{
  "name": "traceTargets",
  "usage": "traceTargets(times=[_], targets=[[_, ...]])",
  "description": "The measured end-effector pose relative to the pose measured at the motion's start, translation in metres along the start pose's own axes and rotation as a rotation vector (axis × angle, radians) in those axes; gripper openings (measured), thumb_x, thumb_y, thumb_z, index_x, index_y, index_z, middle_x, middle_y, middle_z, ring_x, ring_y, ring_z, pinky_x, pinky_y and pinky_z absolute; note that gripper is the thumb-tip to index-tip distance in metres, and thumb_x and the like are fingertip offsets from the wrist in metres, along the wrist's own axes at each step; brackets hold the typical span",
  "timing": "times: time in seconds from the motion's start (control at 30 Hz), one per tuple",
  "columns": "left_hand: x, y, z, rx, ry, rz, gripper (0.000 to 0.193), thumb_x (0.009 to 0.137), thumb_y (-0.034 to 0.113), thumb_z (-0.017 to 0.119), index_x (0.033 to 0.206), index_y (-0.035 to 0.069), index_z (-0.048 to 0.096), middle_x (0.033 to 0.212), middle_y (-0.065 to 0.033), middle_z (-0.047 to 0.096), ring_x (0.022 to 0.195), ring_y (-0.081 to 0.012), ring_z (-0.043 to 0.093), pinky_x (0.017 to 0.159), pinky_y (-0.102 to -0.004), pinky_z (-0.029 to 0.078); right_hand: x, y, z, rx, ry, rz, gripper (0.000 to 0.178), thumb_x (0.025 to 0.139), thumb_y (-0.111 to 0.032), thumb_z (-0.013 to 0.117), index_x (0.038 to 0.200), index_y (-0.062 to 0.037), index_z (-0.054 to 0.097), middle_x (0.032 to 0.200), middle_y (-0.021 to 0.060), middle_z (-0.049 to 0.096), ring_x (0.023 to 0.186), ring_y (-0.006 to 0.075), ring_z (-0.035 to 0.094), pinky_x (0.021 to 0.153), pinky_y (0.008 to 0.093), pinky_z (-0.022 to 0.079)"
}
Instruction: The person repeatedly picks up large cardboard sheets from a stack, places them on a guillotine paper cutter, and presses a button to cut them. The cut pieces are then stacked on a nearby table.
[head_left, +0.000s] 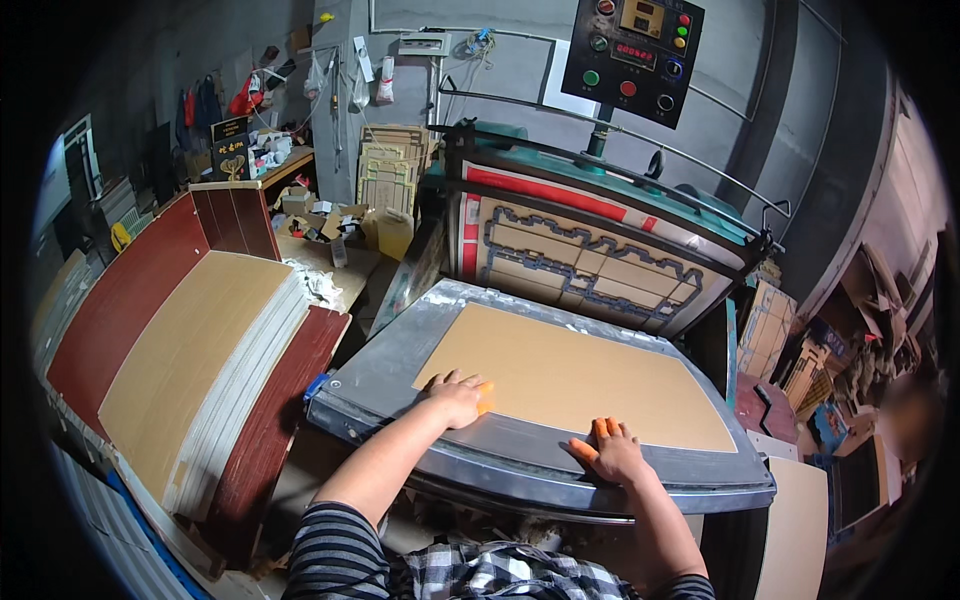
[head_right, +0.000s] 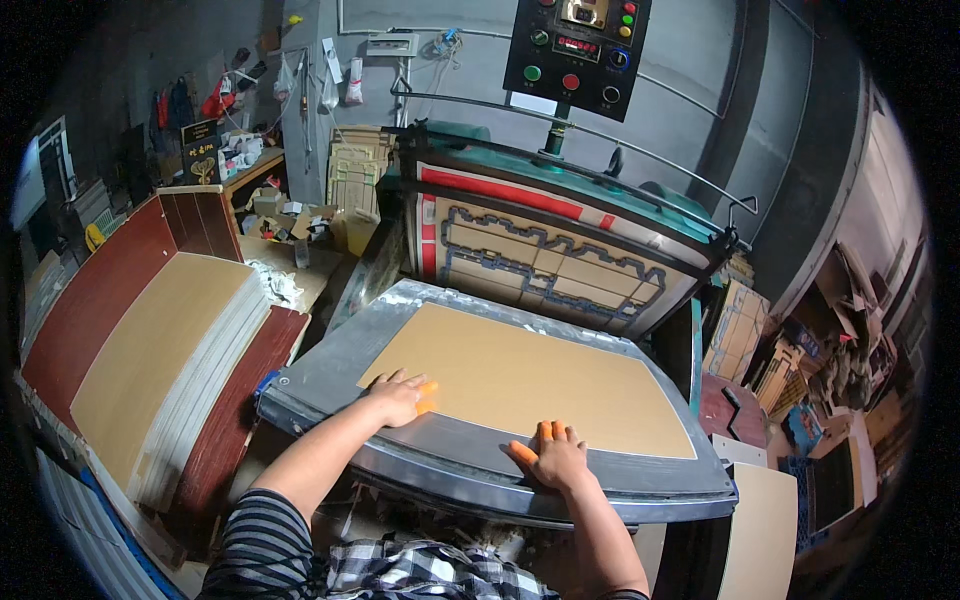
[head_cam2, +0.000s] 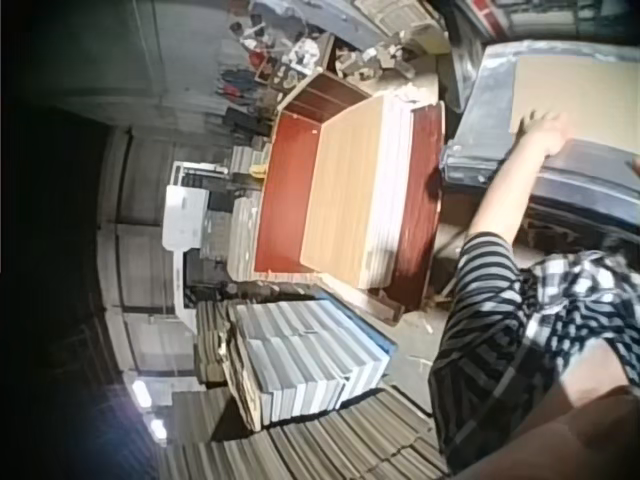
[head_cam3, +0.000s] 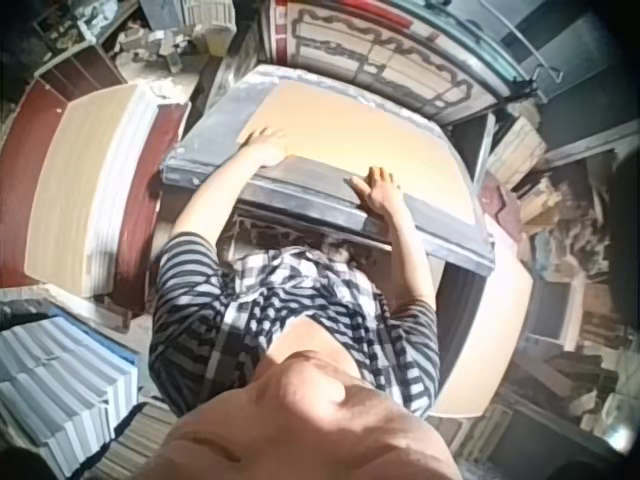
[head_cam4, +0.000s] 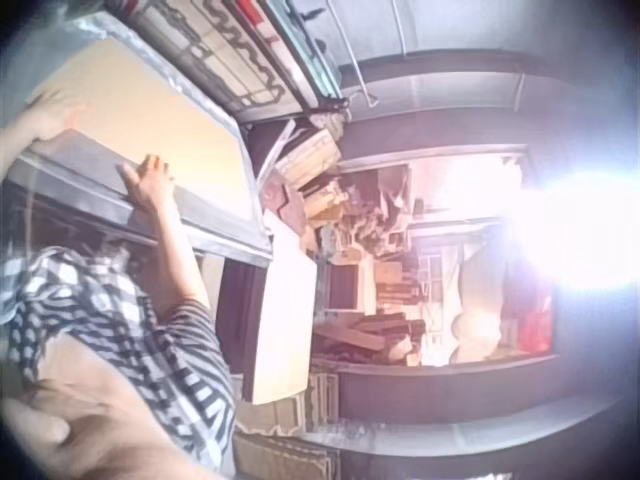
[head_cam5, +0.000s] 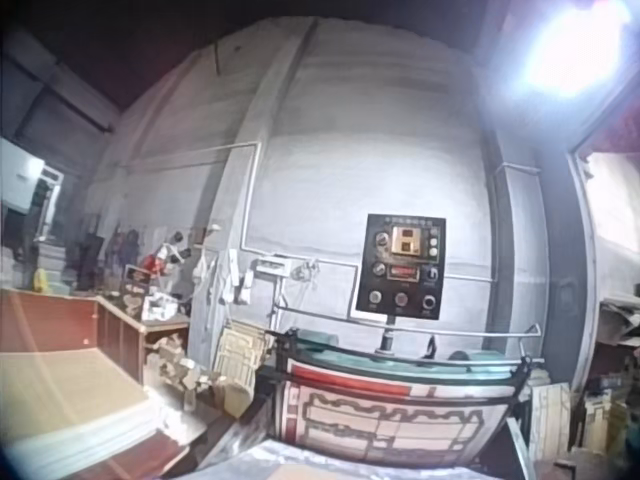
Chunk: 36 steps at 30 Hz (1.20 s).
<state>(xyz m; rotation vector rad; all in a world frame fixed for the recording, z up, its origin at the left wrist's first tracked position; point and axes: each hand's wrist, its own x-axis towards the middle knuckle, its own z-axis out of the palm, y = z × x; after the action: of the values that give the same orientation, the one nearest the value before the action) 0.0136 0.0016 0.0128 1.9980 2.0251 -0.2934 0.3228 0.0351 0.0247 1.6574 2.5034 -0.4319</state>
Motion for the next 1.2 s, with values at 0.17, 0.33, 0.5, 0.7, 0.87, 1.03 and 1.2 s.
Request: traceTargets(times=[0.17,0.33,0.5,0.7,0.87,1.03,1.2], targets=[[0.018,-0.017,0.004,-0.111,0.023,-0.063,0.067,0.094,0.058,0.040,0.147,0.017,0.036,0.155,-0.0051,0.029,0.143,-0.0307,0.023,0.113,-0.0478,0.023,0.042,-0.002,0.006,0.019,-0.036,0.009,0.088,0.084,-0.075,0.041,0.139,-0.0067,0.040,0.147,0.0186,0.034,0.138,0.0388,0.028,0.106,0.0613,0.027],[0.008,0.018,-0.003,-0.036,0.099,0.025,0.075,0.091,0.065,0.038,0.147,0.016,0.034,0.155,-0.0081,0.027,0.143,-0.0338,0.021,0.114,-0.0539,0.015,0.055,0.001,0.002,0.094,-0.097,0.021,0.089,0.084,-0.074,0.044,0.139,-0.0043,0.042,0.146,0.0199,0.036,0.138,0.0360,0.030,0.106,0.0585,0.029],[0.004,0.090,-0.015,-0.023,0.091,0.265,0.073,0.091,0.063,0.042,0.146,0.016,0.037,0.155,-0.0078,0.027,0.144,-0.0345,0.018,0.115,-0.0541,0.012,0.046,-0.004,-0.004,0.126,0.104,-0.041,0.076,0.082,-0.072,0.049,0.114,-0.0048,0.065,0.113,0.0204,0.064,0.108,0.0369,0.060,0.091,0.0480,0.047],[0.024,0.112,0.003,-0.099,0.021,0.252,0.078,0.090,0.065,0.043,0.148,0.015,0.031,0.157,-0.0063,0.024,0.144,-0.0364,0.018,0.114,-0.0540,0.016,0.060,0.025,-0.009,0.057,0.166,-0.356,0.054,0.089,-0.057,0.053,0.096,-0.0078,0.073,0.091,0.0161,0.070,0.088,0.0357,0.066,0.079,0.0422,0.051],[0.025,0.122,-0.001,-0.068,0.042,0.277,0.079,0.091,0.067,0.037,0.147,0.012,0.034,0.156,-0.0063,0.025,0.144,-0.0361,0.018,0.114,-0.0549,0.015,0.068,0.046,-0.003,0.143,0.128,-0.337,0.051,0.090,-0.054,0.055,0.115,-0.0110,0.067,0.110,0.0179,0.066,0.106,0.0341,0.061,0.090,0.0415,0.048],[0.031,0.118,0.006,0.015,0.000,0.232,0.083,0.088,0.072,0.035,0.146,0.012,0.036,0.152,-0.0110,0.033,0.141,-0.0361,0.024,0.113,-0.0552,0.016,0.113,0.028,-0.108,0.128,0.537,-0.390,0.069,0.085,-0.047,0.065,0.137,-0.0067,0.045,0.133,0.0215,0.051,0.117,0.0385,0.053,0.097,0.0445,0.044],[0.035,0.117,0.006,0.061,0.035,0.247,0.084,0.085,0.077,0.033,0.142,0.015,0.041,0.148,-0.0052,0.037,0.136,-0.0338,0.031,0.109,-0.0530,0.025,0.167,-0.020,-0.286,0.024,1.241,-0.417,0.082,0.081,-0.029,0.069,0.149,-0.0122,0.026,0.144,0.0248,0.035,0.127,0.0393,0.042,0.100,0.0491,0.040]])
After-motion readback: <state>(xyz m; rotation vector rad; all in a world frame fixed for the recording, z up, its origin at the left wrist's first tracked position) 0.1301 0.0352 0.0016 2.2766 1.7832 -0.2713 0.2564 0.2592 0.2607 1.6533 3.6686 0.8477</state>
